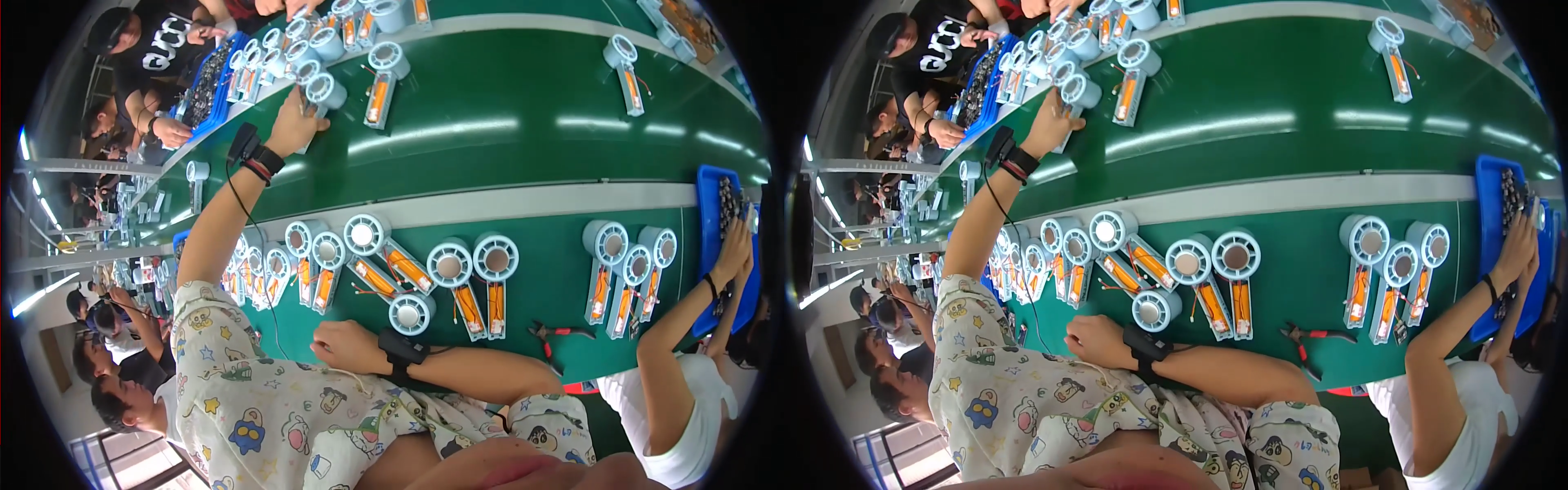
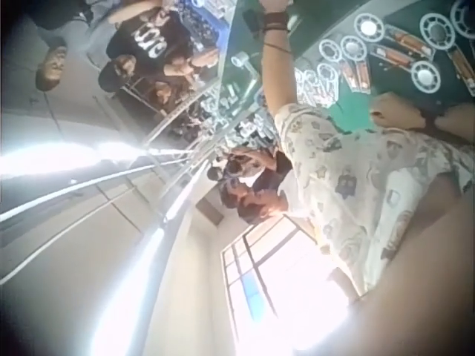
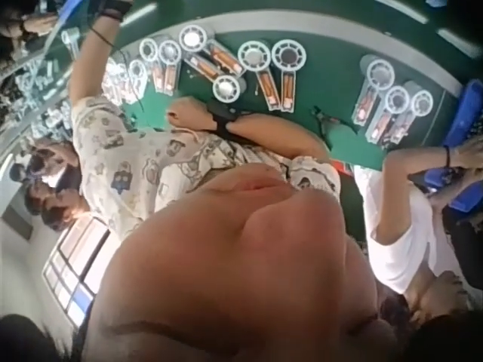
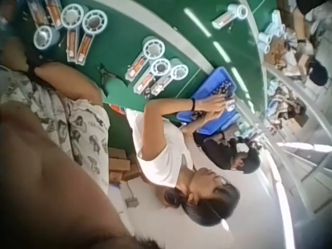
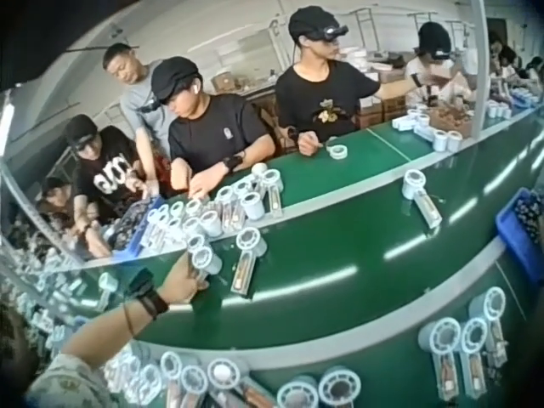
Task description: The person connects circuit boards to batteries and places them into fan housings by hand. After moving a tray of circuit boards, they continue assembling the components into the fan housings.
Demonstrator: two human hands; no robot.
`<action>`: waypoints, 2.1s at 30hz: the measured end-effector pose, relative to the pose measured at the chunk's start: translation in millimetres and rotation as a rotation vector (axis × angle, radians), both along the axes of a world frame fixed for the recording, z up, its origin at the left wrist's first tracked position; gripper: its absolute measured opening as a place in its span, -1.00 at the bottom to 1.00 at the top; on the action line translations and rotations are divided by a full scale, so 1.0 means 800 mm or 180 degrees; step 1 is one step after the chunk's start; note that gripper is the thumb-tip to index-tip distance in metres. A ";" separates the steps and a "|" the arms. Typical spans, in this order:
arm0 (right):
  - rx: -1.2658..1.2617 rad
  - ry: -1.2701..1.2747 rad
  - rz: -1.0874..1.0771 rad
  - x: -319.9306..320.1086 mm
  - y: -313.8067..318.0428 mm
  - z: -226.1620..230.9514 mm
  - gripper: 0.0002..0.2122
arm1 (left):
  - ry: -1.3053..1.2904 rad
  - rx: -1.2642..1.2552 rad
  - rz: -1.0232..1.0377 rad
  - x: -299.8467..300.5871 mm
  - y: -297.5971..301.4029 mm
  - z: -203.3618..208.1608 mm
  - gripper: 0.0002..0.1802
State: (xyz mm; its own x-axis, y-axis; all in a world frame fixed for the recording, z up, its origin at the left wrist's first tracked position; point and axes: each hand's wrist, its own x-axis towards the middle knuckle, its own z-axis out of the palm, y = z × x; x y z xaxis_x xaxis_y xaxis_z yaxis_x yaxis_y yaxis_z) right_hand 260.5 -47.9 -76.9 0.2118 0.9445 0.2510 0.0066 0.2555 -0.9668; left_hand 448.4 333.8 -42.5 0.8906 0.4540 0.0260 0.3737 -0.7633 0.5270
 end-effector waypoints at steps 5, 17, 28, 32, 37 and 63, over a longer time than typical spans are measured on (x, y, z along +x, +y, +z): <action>-0.0104 0.0015 -0.0049 0.000 0.004 -0.008 -0.78 | -0.0243 -0.1047 0.0262 0.051 -0.114 0.034 -0.16; -0.0071 0.0044 0.0039 0.001 0.000 -0.002 -0.78 | -0.0560 0.0780 0.0804 0.091 -0.185 -0.017 0.27; 0.0099 -0.0228 -0.0031 0.014 0.009 -0.003 -0.76 | 0.0222 0.1031 0.1666 0.073 -0.138 -0.004 0.15; 0.0122 -0.0467 0.0126 0.007 0.005 -0.004 -0.75 | 0.0273 0.0919 0.1688 0.054 -0.137 0.007 0.14; 0.0155 -0.0426 0.0109 0.009 0.005 -0.008 -0.74 | 0.0286 0.1249 0.1649 0.039 -0.142 0.007 0.06; -0.0911 0.0201 0.0417 -0.008 0.014 0.044 -0.85 | -0.0249 0.0541 0.2622 -0.567 -0.410 0.072 0.10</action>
